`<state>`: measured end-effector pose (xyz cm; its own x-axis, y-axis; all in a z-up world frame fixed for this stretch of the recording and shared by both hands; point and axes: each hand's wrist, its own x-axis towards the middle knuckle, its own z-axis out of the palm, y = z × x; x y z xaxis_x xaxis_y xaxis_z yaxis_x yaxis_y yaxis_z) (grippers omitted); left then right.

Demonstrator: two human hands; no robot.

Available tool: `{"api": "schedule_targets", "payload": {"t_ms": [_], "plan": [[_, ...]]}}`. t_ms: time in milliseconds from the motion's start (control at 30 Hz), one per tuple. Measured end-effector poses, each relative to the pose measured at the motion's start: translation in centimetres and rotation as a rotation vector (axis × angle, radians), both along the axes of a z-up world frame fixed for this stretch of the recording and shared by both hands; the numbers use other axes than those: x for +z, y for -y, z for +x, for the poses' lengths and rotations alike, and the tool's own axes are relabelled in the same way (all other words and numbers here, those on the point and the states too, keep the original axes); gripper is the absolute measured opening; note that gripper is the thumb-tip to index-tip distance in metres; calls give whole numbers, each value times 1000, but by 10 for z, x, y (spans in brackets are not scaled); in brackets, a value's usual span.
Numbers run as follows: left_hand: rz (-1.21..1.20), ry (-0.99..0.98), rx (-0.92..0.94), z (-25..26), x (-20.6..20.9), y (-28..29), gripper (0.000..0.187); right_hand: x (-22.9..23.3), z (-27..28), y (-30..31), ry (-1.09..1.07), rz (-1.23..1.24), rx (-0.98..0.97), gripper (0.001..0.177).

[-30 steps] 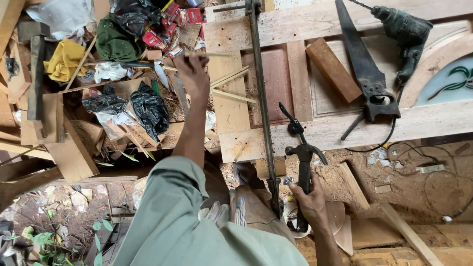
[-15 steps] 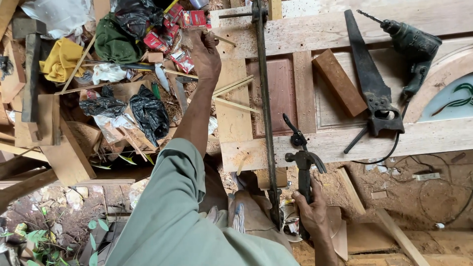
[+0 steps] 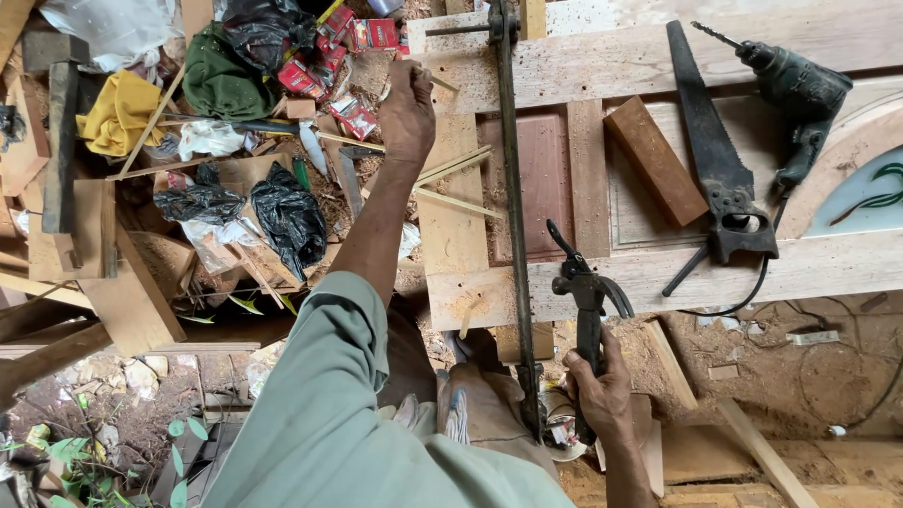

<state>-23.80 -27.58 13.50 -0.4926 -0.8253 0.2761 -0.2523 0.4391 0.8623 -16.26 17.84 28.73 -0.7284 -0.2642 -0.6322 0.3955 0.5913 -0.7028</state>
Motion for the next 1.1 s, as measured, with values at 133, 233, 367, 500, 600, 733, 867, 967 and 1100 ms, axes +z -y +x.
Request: {"api": "schedule_targets", "payload": {"t_ms": [133, 233, 367, 500, 600, 733, 867, 967, 1100], "plan": [[330, 144, -110, -17, -19, 11, 21, 1, -5, 7, 12, -24, 45, 63], [14, 354, -169, -28, -22, 19, 13, -8, -18, 11, -12, -137, 125, 60], [-1, 287, -141, -34, -19, 30, 15, 0, -32, 31, -61, -223, 242, 65], [9, 234, -156, -34, -20, 32, 14, -1, -34, 42, -62, -292, 210, 61], [-61, 303, -222, -37, -26, 29, 14, -4, -36, 49, -56, -235, 174, 60], [-188, 274, -278, -41, -19, 18, 18, -10, -54, 62, -31, -371, 298, 58], [-167, 224, -260, -41, -21, 6, 38, 28, -75, 119, 10, 155, 530, 61], [-145, 156, -266, -40, -12, 3, 46, 28, -88, 148, -96, 29, 524, 54], [-161, 119, -227, -40, -19, 2, 38, 38, -113, 199, -358, -228, 540, 52]]}}
